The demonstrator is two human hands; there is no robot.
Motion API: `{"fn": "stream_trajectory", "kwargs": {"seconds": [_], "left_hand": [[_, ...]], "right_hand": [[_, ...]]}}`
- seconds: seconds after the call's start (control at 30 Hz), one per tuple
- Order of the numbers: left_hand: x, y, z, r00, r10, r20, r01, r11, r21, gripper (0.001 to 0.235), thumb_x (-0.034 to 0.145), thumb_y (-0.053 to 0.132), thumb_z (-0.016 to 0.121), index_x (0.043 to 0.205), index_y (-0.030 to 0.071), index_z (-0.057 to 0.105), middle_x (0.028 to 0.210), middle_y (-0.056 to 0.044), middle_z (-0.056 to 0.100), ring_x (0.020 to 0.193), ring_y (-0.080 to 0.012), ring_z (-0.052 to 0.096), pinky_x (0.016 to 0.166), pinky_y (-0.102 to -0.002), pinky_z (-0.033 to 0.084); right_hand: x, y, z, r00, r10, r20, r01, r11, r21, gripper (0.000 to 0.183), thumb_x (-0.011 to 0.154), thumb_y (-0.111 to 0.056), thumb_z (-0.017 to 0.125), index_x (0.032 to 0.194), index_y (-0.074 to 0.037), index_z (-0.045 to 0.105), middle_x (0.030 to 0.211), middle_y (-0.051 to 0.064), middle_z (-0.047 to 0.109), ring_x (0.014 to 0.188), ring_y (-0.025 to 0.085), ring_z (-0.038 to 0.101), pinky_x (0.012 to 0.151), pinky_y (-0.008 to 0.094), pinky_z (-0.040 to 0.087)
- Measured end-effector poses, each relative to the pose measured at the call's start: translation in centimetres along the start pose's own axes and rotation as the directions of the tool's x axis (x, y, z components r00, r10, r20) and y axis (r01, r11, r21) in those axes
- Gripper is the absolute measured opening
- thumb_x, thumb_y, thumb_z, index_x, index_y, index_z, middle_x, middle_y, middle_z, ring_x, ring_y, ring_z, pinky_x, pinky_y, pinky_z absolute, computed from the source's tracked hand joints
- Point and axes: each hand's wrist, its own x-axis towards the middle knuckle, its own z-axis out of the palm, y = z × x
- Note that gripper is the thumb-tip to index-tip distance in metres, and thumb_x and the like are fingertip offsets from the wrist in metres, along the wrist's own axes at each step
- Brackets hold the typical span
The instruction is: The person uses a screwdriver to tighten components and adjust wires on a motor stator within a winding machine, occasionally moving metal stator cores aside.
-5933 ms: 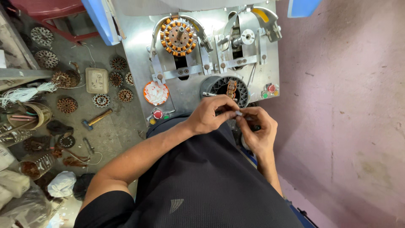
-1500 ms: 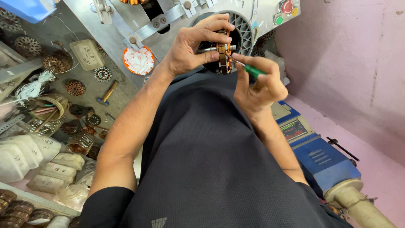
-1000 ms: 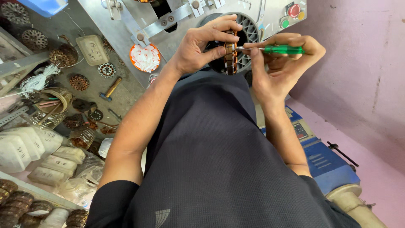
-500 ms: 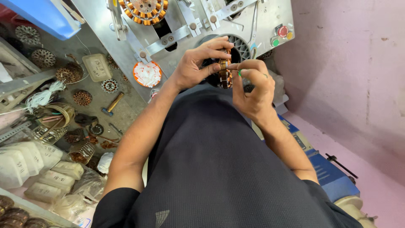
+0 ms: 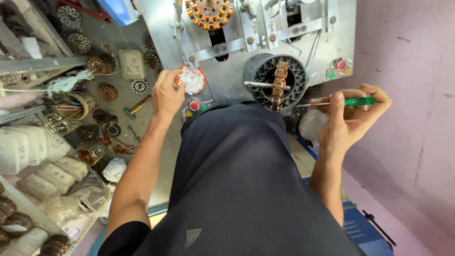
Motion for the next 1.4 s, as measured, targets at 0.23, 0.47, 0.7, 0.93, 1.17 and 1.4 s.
{"fn": "stream_trajectory", "kwargs": {"seconds": [0.23,0.47,0.7,0.93,1.17,1.4], "left_hand": [[-2.1,-3.4,1.3,0.989,-0.146,0.032,0.145,0.989,0.027,0.032,0.084,0.01,0.079,0.115,0.01,0.071,0.101,-0.009,0.061,0.078,-0.0262,0.066,0.073,-0.041,0.053],[-2.8,-3.3,1.4,0.994,-0.026,0.106,0.024,1.0,0.02,0.033,0.076,0.009,0.081,0.106,0.008,0.066,0.105,-0.01,0.059,0.095,-0.0304,0.065,0.079,-0.042,0.053],[-3.3,-3.5,1.3,0.977,0.113,0.178,-0.138,0.982,0.129,0.03,0.074,0.01,0.085,0.096,0.008,0.064,0.098,-0.01,0.058,0.094,-0.0318,0.063,0.078,-0.045,0.051],[-3.6,-3.9,1.9,0.96,0.251,0.124,-0.266,0.955,0.132,0.021,0.08,0.011,0.083,0.092,0.008,0.066,0.093,-0.008,0.059,0.088,-0.0301,0.064,0.075,-0.044,0.052],[-3.3,-4.0,2.1,0.973,0.227,0.042,-0.23,0.97,0.084,0.013,0.085,0.008,0.08,0.094,0.008,0.071,0.094,-0.007,0.063,0.089,-0.0289,0.065,0.075,-0.042,0.052],[-1.6,0.5,0.3,0.996,0.047,-0.075,-0.059,0.984,-0.168,0.011,0.088,0.003,0.076,0.098,0.004,0.071,0.099,-0.009,0.068,0.088,-0.0256,0.069,0.075,-0.036,0.055]], "right_hand": [[-1.5,0.6,0.6,0.987,0.112,0.114,-0.116,0.993,0.03,0.041,0.116,0.005,0.067,0.133,-0.009,0.033,0.102,0.013,0.062,0.073,0.027,0.07,0.07,0.042,0.066],[-1.9,0.0,0.2,0.989,0.106,0.105,-0.102,0.994,-0.042,0.037,0.118,0.008,0.065,0.136,-0.005,0.034,0.1,0.012,0.058,0.081,0.028,0.073,0.074,0.042,0.068],[-2.1,0.4,0.1,0.987,0.11,0.117,-0.103,0.993,-0.061,0.037,0.119,0.007,0.065,0.135,-0.004,0.034,0.098,0.012,0.059,0.079,0.028,0.073,0.073,0.041,0.067],[-2.2,0.3,0.1,0.987,0.124,0.107,-0.117,0.991,-0.068,0.035,0.118,0.007,0.065,0.134,-0.004,0.035,0.1,0.013,0.062,0.079,0.028,0.073,0.07,0.04,0.067],[-2.3,0.1,0.0,0.987,0.124,0.1,-0.118,0.991,-0.07,0.035,0.119,0.007,0.065,0.135,-0.004,0.035,0.097,0.012,0.059,0.079,0.028,0.073,0.072,0.04,0.067],[-1.4,-0.7,1.0,0.981,0.163,0.108,-0.142,0.974,-0.178,0.014,0.113,-0.002,0.056,0.127,-0.002,0.052,0.081,0.01,0.06,0.063,0.017,0.064,0.056,0.031,0.058]]}}
